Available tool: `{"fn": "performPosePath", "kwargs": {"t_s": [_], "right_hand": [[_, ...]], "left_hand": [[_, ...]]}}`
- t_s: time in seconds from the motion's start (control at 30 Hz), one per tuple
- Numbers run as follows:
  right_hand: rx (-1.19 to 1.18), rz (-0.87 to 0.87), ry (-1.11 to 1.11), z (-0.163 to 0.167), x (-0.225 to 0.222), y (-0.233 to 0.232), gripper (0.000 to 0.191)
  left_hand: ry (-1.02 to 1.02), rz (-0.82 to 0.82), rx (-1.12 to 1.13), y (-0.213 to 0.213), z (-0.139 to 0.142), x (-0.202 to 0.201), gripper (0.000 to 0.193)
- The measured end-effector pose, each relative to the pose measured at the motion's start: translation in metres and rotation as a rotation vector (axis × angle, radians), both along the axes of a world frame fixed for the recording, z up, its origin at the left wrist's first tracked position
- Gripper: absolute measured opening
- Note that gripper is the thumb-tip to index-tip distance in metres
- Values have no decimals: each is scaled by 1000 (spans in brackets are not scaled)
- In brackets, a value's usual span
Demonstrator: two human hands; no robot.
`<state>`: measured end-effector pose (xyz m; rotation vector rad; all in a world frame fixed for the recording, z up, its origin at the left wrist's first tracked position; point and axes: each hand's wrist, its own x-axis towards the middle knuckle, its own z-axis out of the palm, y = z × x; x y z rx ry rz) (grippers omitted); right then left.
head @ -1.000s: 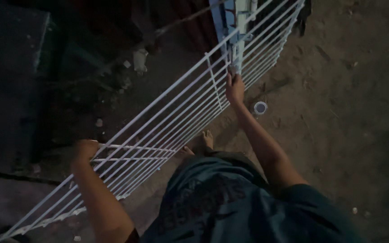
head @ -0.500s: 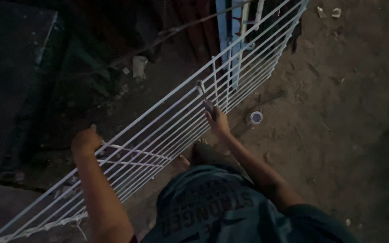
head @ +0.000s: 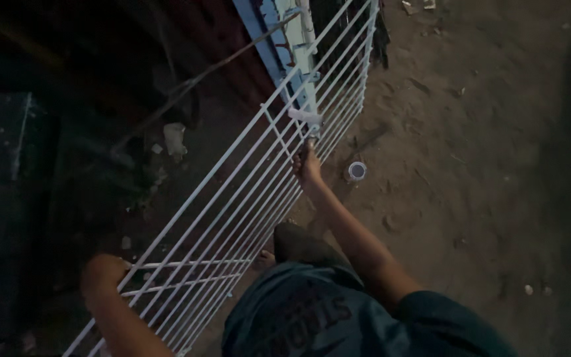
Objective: The person paints a white metal gate using a paintbrush, applying white paint to the horizontal and vertical bars. The person repeatedly dips the brush into a small container and continues painting along the length of the gate.
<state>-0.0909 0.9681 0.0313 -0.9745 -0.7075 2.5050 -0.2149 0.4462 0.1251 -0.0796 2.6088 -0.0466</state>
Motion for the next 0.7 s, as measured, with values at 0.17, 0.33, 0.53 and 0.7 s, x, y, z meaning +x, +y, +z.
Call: {"fn": "performPosePath", "kwargs": {"t_s": [0.17, 0.33, 0.53, 0.7], "right_hand": [[9, 38, -17, -3, -5, -21, 51], [254, 111, -191, -8, 1, -31, 62], [227, 167, -239, -9, 24, -68, 51], [269, 151, -197, -3, 21, -61, 52]], "left_hand": [[16, 26, 41, -25, 1, 7, 35], [12, 129, 54, -26, -1, 7, 34], [-70, 247, -28, -5, 6, 11, 33], [13, -16, 28, -19, 1, 9, 35]]}}
